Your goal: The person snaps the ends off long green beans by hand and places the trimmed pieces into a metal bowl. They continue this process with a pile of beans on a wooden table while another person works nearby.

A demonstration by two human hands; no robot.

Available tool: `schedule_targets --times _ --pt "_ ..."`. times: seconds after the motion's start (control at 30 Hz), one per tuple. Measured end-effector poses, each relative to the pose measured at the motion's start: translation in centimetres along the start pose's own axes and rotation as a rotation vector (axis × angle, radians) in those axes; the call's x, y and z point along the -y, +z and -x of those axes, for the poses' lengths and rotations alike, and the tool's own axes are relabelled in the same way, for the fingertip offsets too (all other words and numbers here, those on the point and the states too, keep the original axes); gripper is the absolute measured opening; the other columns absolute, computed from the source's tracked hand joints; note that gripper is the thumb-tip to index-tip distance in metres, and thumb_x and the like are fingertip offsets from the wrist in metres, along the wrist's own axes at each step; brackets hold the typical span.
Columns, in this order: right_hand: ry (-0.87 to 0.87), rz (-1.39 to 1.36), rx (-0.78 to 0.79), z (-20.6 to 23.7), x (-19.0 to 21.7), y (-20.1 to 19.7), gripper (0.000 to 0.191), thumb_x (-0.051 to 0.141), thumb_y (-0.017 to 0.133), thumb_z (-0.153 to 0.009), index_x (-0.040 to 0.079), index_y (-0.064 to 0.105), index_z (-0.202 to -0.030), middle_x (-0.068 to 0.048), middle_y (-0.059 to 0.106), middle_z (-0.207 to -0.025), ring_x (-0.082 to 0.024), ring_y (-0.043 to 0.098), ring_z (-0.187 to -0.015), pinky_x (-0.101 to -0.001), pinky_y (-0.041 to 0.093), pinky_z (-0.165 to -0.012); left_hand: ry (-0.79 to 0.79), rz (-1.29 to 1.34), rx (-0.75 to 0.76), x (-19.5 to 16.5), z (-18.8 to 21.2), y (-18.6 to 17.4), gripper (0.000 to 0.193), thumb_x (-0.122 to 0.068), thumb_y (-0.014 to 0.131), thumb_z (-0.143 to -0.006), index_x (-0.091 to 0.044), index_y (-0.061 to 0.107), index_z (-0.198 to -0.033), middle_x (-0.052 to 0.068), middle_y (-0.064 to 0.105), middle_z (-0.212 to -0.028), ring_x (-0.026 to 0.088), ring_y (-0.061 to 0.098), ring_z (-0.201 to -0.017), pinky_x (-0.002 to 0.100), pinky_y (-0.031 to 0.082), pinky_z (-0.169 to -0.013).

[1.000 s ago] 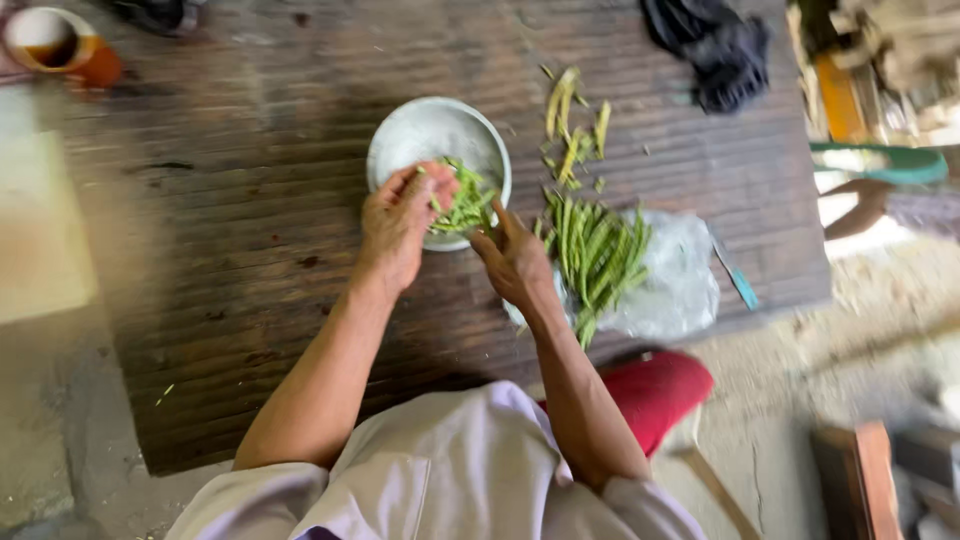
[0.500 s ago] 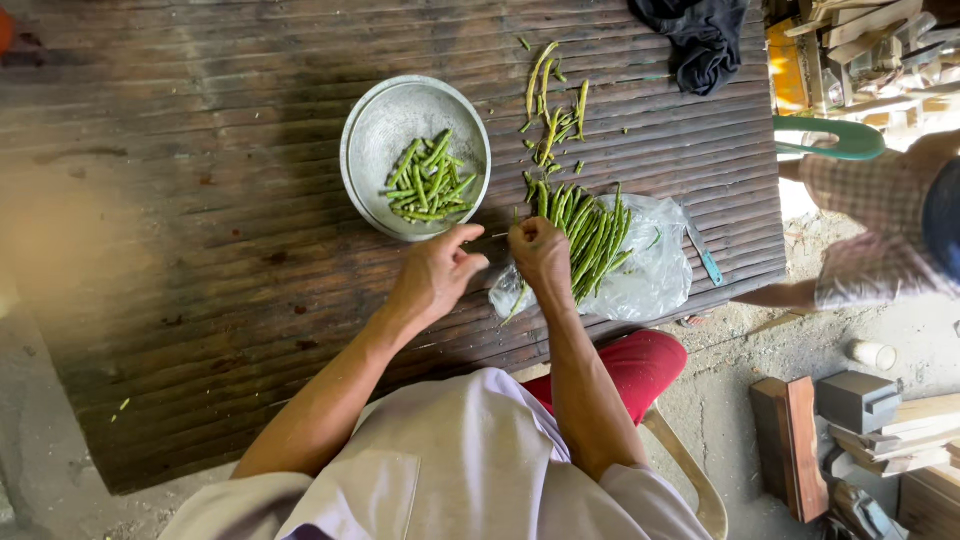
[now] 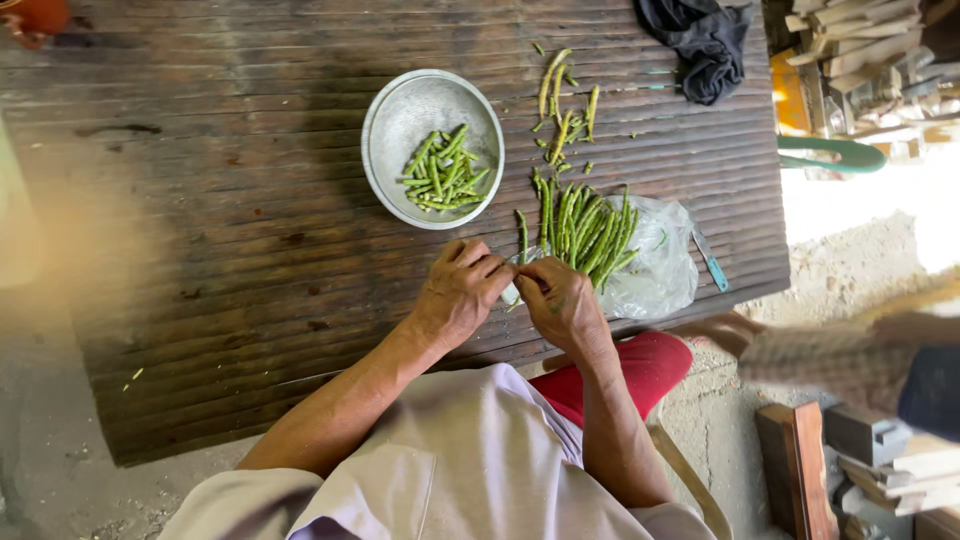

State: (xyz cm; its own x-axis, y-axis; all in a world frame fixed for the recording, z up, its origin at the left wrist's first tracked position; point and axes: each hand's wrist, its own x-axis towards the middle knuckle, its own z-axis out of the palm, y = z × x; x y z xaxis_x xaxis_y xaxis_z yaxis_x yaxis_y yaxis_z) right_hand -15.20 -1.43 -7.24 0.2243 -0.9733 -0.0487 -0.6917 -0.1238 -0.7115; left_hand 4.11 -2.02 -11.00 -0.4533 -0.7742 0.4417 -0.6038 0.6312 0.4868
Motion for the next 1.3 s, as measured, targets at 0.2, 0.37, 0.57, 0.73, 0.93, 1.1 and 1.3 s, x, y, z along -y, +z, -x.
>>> schedule_targets --times 0.2,0.37,0.57,0.73,0.93,1.1,1.3 --pt "-0.124 0.205 -0.008 1.6 1.4 4.1 0.014 0.004 0.057 -0.099 -0.002 0.068 -0.092 -0.018 0.071 -0.087 -0.027 0.07 -0.069 -0.039 0.06 -0.06 -0.118 -0.058 0.037 -0.7 2.9 0.3 0.009 -0.008 0.07 -0.082 -0.006 0.068 -0.09 0.006 0.067 -0.089 0.023 0.06 -0.09 0.038 0.053 -0.083" --pt "-0.161 0.267 -0.168 1.9 2.1 6.1 0.012 0.007 0.06 -0.097 -0.001 0.069 -0.095 -0.018 0.068 -0.084 -0.028 0.066 -0.066 -0.0418 0.055 -0.057 -0.241 -0.03 0.062 -0.4 4.1 1.0 0.008 -0.003 0.07 -0.082 -0.004 0.065 -0.088 0.007 0.065 -0.077 0.022 0.062 -0.077 0.036 0.055 -0.065" --pt "0.517 -0.897 -0.227 -0.9 -1.3 7.7 0.016 0.004 0.055 -0.096 -0.001 0.07 -0.092 -0.009 0.069 -0.077 -0.015 0.06 -0.057 -0.0293 0.051 -0.052 -0.341 0.211 -0.313 0.5 3.4 0.7 0.01 -0.007 0.077 -0.086 -0.004 0.069 -0.091 0.01 0.07 -0.082 0.024 0.067 -0.074 0.038 0.055 -0.065" --pt "0.482 -0.522 -0.388 -6.9 -4.3 3.0 0.021 0.015 0.068 -0.097 -0.005 0.075 -0.099 -0.01 0.072 -0.076 -0.011 0.062 -0.054 -0.0261 0.051 -0.047 -0.937 1.282 -0.532 3.8 3.1 0.5 0.011 -0.008 0.069 -0.098 0.0 0.072 -0.104 0.012 0.076 -0.093 0.016 0.07 -0.076 0.033 0.063 -0.071" --pt "0.467 -0.204 -0.228 -9.2 -4.5 0.8 0.042 0.021 0.074 -0.092 -0.003 0.06 -0.124 -0.013 0.075 -0.093 -0.012 0.073 -0.059 -0.0256 0.058 -0.046 -0.87 1.443 -0.692 6.2 2.8 0.9 0.018 -0.011 0.068 -0.101 0.003 0.069 -0.114 0.014 0.074 -0.104 0.015 0.071 -0.085 0.033 0.065 -0.08" --pt "0.426 -0.509 0.149 -3.8 -3.5 4.1 0.031 0.025 0.056 -0.103 0.0 0.073 -0.108 -0.01 0.077 -0.089 -0.012 0.071 -0.064 -0.0267 0.059 -0.057 -0.885 1.283 -0.669 5.6 2.5 1.6 0.02 -0.013 0.064 -0.103 0.001 0.068 -0.115 0.015 0.075 -0.106 0.015 0.073 -0.087 0.033 0.066 -0.082" --pt "0.296 -0.506 0.05 -0.4 -2.0 6.1 0.023 0.02 0.06 -0.106 0.001 0.072 -0.1 -0.004 0.064 -0.074 -0.01 0.06 -0.064 -0.028 0.054 -0.059 -1.031 1.507 -0.72 6.3 3.1 3.0 0.016 -0.012 0.062 -0.103 0.0 0.069 -0.11 0.012 0.074 -0.101 0.014 0.068 -0.081 0.034 0.066 -0.08"
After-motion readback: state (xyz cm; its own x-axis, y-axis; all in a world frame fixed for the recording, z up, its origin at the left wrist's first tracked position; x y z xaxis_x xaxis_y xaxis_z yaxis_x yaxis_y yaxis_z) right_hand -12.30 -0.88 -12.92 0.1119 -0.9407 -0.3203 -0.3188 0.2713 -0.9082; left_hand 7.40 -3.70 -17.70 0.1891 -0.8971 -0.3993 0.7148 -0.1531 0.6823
